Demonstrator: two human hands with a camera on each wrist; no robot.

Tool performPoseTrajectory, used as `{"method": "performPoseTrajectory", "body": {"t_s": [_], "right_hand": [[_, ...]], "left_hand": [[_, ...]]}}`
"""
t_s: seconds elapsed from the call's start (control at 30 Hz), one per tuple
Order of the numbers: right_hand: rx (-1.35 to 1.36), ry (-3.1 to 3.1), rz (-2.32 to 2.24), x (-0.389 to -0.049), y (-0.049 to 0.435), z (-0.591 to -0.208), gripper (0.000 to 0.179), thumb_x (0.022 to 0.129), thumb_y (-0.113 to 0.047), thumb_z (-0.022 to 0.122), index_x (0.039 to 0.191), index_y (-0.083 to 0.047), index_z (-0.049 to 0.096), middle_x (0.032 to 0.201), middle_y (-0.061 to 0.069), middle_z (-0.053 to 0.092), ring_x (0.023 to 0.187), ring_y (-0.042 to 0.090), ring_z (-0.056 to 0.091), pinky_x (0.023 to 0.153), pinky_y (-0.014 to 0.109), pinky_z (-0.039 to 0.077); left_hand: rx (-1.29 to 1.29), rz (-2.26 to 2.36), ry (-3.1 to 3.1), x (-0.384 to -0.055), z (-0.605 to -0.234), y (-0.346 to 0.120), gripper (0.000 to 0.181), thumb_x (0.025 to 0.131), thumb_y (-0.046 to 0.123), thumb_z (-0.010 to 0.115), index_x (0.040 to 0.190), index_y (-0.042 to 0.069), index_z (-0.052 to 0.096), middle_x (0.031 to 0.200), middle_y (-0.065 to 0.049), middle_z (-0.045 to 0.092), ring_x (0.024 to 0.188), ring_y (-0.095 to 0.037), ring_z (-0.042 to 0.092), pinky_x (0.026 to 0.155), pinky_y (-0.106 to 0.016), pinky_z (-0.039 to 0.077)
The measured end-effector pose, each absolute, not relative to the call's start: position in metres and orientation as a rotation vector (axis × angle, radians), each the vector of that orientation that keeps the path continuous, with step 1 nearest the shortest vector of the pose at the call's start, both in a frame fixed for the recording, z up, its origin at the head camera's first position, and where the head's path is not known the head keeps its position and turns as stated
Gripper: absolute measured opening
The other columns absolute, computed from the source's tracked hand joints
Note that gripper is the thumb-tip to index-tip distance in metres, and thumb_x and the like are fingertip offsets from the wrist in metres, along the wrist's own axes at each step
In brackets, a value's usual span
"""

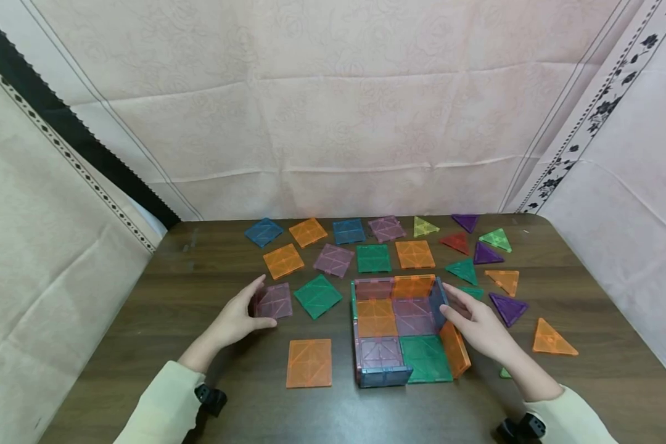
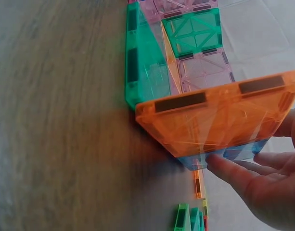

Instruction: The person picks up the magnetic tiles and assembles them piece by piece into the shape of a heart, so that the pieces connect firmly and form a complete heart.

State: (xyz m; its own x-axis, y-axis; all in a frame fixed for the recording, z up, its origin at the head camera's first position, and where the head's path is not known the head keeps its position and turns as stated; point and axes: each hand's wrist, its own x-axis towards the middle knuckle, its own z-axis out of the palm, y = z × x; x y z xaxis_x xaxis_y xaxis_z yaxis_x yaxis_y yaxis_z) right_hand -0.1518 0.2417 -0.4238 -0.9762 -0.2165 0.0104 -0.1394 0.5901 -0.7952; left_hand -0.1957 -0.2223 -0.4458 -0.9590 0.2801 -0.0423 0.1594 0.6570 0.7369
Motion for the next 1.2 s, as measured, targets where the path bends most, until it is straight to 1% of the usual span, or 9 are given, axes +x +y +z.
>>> {"method": "performPoseTrajectory", "body": {"t_s": [0.13, 0.23, 0.43, 0.6, 0.67, 0.8, 0.93, 1.03, 1.2], "right_hand": [[-0.297, 2.724, -1.347, -0.151, 0.241, -0.423, 0.059, 0.103, -0.032, 0.047, 0.149, -0.001, 0.030, 0.143, 0.031, 0.040, 0.125, 0.046, 0.047, 0.092, 0.052, 0.047], [-0.293, 2.719, -1.349, -0.151, 0.241, -0.423, 0.059, 0.103, -0.032, 0.047, 0.149, -0.001, 0.030, 0.143, 0.031, 0.040, 0.125, 0.046, 0.047, 0.093, 0.052, 0.047], [-0.294, 2.729, -1.347, -0.152, 0.242, -0.424, 0.058, 0.102, -0.032, 0.047, 0.149, -0.001, 0.032, 0.142, 0.031, 0.042, 0.125, 0.045, 0.048, 0.092, 0.051, 0.048], [-0.282, 2.733, -1.345, -0.152, 0.242, -0.424, 0.058, 0.102, -0.033, 0.048, 0.149, -0.001, 0.033, 0.141, 0.032, 0.042, 0.125, 0.046, 0.047, 0.092, 0.051, 0.048], [-0.277, 2.733, -1.344, -0.152, 0.241, -0.423, 0.058, 0.102, -0.033, 0.048, 0.148, 0.000, 0.033, 0.141, 0.032, 0.042, 0.124, 0.046, 0.047, 0.092, 0.051, 0.048], [-0.287, 2.746, -1.337, -0.150, 0.241, -0.420, 0.057, 0.102, -0.032, 0.049, 0.147, 0.001, 0.035, 0.139, 0.032, 0.045, 0.122, 0.045, 0.050, 0.090, 0.049, 0.050], [-0.322, 2.775, -1.344, -0.148, 0.241, -0.413, 0.054, 0.102, -0.029, 0.050, 0.144, 0.004, 0.039, 0.138, 0.029, 0.048, 0.120, 0.043, 0.053, 0.087, 0.046, 0.051], [-0.344, 2.802, -1.377, -0.145, 0.240, -0.406, 0.052, 0.101, -0.026, 0.052, 0.142, 0.004, 0.041, 0.138, 0.026, 0.050, 0.122, 0.041, 0.053, 0.089, 0.039, 0.052], [-0.388, 2.788, -1.471, -0.137, 0.234, -0.387, 0.050, 0.099, -0.025, 0.055, 0.142, -0.001, 0.045, 0.137, 0.022, 0.053, 0.123, 0.036, 0.053, 0.087, 0.017, 0.049]], "left_hand": [[0.374, 1.089, 2.729, -0.201, -0.447, -0.224, 0.102, 0.077, 0.016, 0.082, 0.154, 0.004, 0.017, 0.152, -0.027, 0.027, 0.137, -0.047, 0.027, 0.106, -0.063, 0.027], [0.363, 1.028, 2.738, -0.203, -0.446, -0.225, 0.103, 0.075, 0.014, 0.083, 0.154, 0.005, 0.018, 0.153, -0.027, 0.026, 0.137, -0.048, 0.026, 0.106, -0.064, 0.027], [0.356, 0.976, 2.769, -0.209, -0.447, -0.224, 0.099, 0.074, 0.014, 0.084, 0.152, 0.004, 0.024, 0.148, -0.025, 0.036, 0.134, -0.047, 0.033, 0.104, -0.063, 0.031], [0.363, 0.924, 2.838, -0.207, -0.448, -0.224, 0.093, 0.073, 0.019, 0.085, 0.148, -0.001, 0.032, 0.140, -0.024, 0.046, 0.127, -0.045, 0.042, 0.100, -0.060, 0.036], [0.365, 0.907, 2.869, -0.204, -0.446, -0.224, 0.091, 0.073, 0.023, 0.085, 0.146, -0.003, 0.036, 0.139, -0.024, 0.047, 0.125, -0.045, 0.043, 0.099, -0.060, 0.038], [0.387, 0.946, 2.914, -0.197, -0.438, -0.220, 0.087, 0.072, 0.027, 0.085, 0.142, -0.002, 0.042, 0.141, -0.025, 0.045, 0.127, -0.046, 0.042, 0.098, -0.062, 0.038], [0.483, 1.033, 2.962, -0.185, -0.420, -0.207, 0.084, 0.072, 0.026, 0.086, 0.141, 0.001, 0.046, 0.142, -0.020, 0.044, 0.128, -0.041, 0.043, 0.097, -0.062, 0.039], [0.614, 1.106, 2.982, -0.174, -0.402, -0.190, 0.083, 0.068, 0.023, 0.088, 0.139, 0.003, 0.049, 0.139, -0.014, 0.048, 0.125, -0.035, 0.044, 0.096, -0.059, 0.041], [0.879, 1.151, 2.955, -0.152, -0.379, -0.156, 0.085, 0.063, 0.022, 0.091, 0.136, 0.003, 0.053, 0.134, -0.006, 0.051, 0.123, -0.025, 0.044, 0.096, -0.053, 0.043]]}}
